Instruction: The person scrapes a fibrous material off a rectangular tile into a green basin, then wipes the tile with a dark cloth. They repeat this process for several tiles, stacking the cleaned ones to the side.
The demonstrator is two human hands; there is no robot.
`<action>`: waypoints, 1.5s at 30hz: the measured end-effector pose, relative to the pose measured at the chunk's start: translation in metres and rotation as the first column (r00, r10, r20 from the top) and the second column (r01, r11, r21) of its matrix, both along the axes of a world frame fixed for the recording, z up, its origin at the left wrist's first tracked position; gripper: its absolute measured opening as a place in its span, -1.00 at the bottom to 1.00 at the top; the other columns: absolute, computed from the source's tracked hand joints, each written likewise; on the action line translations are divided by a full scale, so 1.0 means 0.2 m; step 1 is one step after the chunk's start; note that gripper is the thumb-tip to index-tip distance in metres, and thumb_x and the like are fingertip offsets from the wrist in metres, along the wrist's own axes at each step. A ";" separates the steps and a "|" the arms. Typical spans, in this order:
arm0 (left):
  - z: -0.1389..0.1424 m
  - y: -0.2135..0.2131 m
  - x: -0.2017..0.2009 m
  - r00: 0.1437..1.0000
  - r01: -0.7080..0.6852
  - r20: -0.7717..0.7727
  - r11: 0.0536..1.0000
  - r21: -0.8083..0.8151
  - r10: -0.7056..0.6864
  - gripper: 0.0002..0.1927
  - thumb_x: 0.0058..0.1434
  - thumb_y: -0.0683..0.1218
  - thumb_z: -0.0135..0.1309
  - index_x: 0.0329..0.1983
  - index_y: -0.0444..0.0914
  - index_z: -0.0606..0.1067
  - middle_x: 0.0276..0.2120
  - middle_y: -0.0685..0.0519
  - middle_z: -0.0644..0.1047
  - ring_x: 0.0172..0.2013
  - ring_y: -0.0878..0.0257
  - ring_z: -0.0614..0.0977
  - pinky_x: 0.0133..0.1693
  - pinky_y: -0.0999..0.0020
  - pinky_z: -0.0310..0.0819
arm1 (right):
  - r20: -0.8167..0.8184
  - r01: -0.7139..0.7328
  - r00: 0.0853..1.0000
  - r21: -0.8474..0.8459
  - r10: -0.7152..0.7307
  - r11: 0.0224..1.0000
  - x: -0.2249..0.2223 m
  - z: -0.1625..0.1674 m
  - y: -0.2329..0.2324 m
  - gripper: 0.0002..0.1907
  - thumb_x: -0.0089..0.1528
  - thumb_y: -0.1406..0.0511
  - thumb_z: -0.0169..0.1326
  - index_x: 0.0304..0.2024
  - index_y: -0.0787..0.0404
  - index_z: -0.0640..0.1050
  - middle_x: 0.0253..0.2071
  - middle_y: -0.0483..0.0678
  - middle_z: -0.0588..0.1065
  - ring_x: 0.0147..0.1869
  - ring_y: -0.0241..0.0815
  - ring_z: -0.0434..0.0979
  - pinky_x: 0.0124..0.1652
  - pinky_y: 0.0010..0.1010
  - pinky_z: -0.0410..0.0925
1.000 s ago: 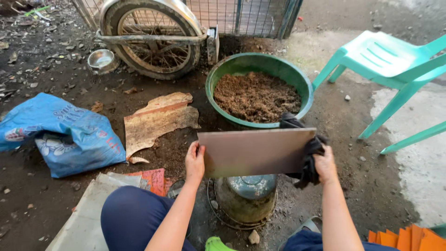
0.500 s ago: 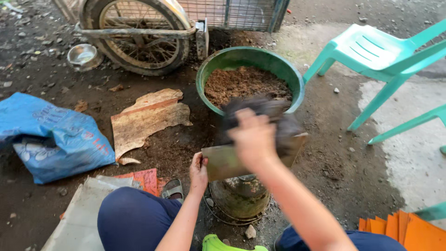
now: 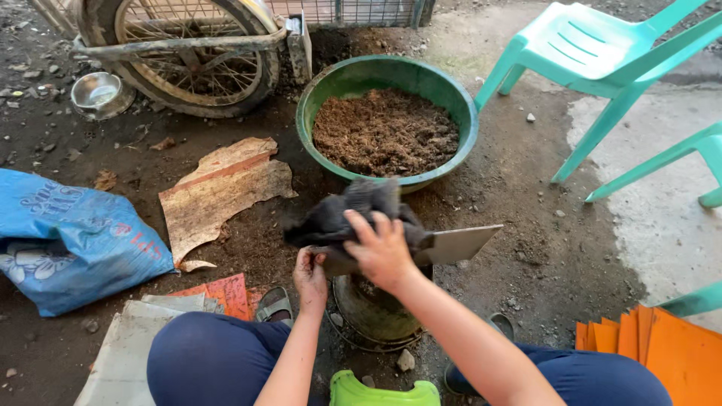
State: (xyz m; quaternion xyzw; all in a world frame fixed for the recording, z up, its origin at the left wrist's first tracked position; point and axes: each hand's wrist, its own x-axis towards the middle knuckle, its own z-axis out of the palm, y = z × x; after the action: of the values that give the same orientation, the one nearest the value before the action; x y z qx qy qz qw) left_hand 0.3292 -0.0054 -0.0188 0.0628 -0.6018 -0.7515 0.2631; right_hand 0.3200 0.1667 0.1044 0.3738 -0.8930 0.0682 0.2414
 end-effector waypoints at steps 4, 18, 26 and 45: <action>0.00 -0.02 0.01 1.000 0.018 -0.001 0.996 -0.087 -0.019 -0.84 0.35 -0.36 -0.02 -0.08 -0.30 0.46 -0.20 0.19 0.51 -0.14 0.40 0.48 0.01 0.51 0.35 | 0.144 0.193 0.975 -0.169 -0.170 0.966 -0.08 -0.02 0.44 -0.42 0.17 0.19 0.22 0.24 0.17 0.50 0.29 0.01 0.33 0.28 0.12 0.24 0.15 0.10 0.15; 0.01 -0.02 0.01 1.000 -0.011 -0.023 0.996 -0.086 0.009 -0.91 0.40 -0.26 0.04 -0.07 -0.28 0.45 -0.19 0.14 0.54 -0.14 0.39 0.50 0.00 0.50 0.37 | 0.713 0.713 0.701 -0.701 -0.026 0.003 -0.28 -0.26 1.23 -0.67 0.17 0.39 0.03 -0.01 0.34 0.51 -0.05 0.13 0.50 0.02 0.01 0.46 0.04 -0.19 0.32; 0.10 -0.04 0.00 0.997 -0.076 -0.026 0.992 -0.104 0.073 -0.88 0.37 -0.28 0.06 -0.06 -0.30 0.45 -0.18 0.12 0.54 -0.13 0.37 0.49 -0.01 0.50 0.35 | 0.511 0.626 0.779 -0.671 -0.363 0.399 -0.13 -0.51 0.92 -0.57 0.21 0.33 0.06 0.13 0.33 0.52 0.24 0.20 0.40 0.32 0.25 0.36 0.29 -0.10 0.22; 0.37 0.15 0.10 0.894 -0.255 0.131 0.727 -0.638 0.429 -0.34 0.37 0.01 0.07 0.44 -0.27 0.15 0.39 -0.19 0.19 0.39 -0.09 0.17 0.32 -0.04 0.03 | -0.206 0.549 0.819 0.012 -0.535 0.836 -0.24 0.78 0.45 -0.67 0.05 0.20 0.18 -0.12 0.00 0.65 0.29 0.08 0.25 0.26 0.29 0.21 0.03 0.39 0.23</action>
State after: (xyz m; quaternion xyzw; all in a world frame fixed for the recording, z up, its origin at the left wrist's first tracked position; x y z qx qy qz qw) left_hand 0.3490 0.0245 0.0559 0.1876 -0.8173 -0.4409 0.3199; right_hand 0.2718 0.2566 0.2609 0.1177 -0.9362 -0.0717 0.3234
